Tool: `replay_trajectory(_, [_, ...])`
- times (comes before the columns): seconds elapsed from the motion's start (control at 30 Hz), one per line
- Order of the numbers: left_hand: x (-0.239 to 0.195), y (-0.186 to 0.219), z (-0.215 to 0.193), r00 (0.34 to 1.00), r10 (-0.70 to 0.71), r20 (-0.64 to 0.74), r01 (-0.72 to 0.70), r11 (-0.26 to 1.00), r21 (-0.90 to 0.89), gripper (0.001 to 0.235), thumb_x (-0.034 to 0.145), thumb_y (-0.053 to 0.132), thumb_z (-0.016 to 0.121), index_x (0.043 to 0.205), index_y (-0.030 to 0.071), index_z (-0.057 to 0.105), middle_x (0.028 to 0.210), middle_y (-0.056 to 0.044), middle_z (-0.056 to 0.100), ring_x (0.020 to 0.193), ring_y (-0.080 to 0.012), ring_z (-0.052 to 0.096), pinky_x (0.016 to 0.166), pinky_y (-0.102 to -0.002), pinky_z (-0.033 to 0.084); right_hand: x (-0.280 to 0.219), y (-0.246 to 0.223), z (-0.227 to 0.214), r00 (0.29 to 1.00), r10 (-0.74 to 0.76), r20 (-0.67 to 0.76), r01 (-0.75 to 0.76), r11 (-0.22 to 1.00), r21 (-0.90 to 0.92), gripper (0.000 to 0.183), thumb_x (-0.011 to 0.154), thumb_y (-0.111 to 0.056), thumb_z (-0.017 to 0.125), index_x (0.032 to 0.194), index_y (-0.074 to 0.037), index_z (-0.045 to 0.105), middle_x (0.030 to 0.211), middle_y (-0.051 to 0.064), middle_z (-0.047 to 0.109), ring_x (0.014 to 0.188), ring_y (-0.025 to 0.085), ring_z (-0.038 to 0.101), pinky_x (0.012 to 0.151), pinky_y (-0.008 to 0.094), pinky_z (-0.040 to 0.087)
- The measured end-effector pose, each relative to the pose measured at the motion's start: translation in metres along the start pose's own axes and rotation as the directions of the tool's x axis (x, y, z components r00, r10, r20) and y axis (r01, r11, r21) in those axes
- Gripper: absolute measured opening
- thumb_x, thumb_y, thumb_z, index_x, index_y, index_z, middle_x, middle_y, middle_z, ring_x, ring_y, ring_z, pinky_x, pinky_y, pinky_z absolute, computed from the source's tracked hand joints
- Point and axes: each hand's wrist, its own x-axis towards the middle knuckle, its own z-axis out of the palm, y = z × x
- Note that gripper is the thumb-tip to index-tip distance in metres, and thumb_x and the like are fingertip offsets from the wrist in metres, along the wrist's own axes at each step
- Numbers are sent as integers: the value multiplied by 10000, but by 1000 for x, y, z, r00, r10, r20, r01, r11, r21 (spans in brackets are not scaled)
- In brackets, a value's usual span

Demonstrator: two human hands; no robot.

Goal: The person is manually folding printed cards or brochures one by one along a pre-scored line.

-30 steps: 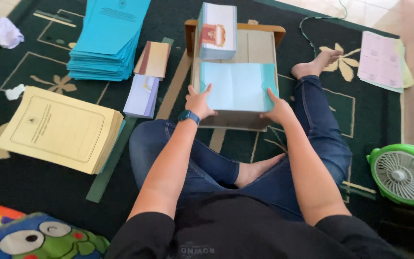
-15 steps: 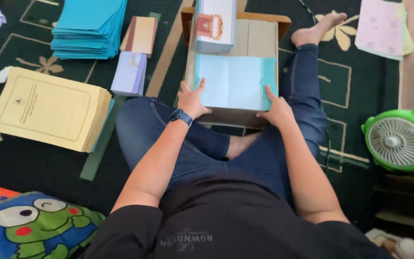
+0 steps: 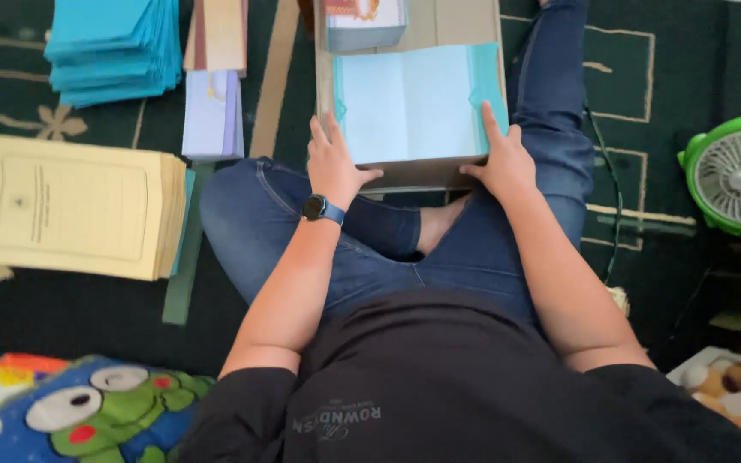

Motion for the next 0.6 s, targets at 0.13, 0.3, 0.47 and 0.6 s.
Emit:
replay_trajectory(0.13, [0,-4,0,1000,24,-7,-24,1000,9,1380,608,501,1018,1593,-33,212,1562,-372,237,1309,-475,546,1017,-529,592,1,1,9,1000,23,-17,-23,999,-34,1188,843,-406,882,1698,-299,64,1301,240,441,1057,547,663,774,606,602])
replay_trajectory(0.3, [2,-12,-3,999,-5,-31,-2,971,-240,1384,580,640,1002,1590,43,268,1567,-329,259,1324,-518,527,1022,-609,541,6,4,15,999,-21,-24,19,997,-71,1215,829,-403,900,1699,-303,58,1260,228,446,1026,545,673,754,588,605])
replay_trajectory(0.47, [8,-18,2,1000,-13,-9,9,946,-325,1416,547,731,995,1600,109,281,1598,-324,224,1354,-550,489,1033,-661,499,12,9,18,998,-47,-51,42,995,-85,1219,809,-396,916,1696,-279,89,1263,253,444,1035,575,662,753,604,607])
replay_trajectory(0.6, [-1,-8,-6,999,-41,6,41,938,-344,1316,574,700,980,1579,128,353,1644,-291,168,1432,-550,394,1090,-670,430,9,5,18,996,-38,-79,32,996,-81,1199,830,-376,908,1699,-277,88,1248,235,454,1017,548,676,734,572,619])
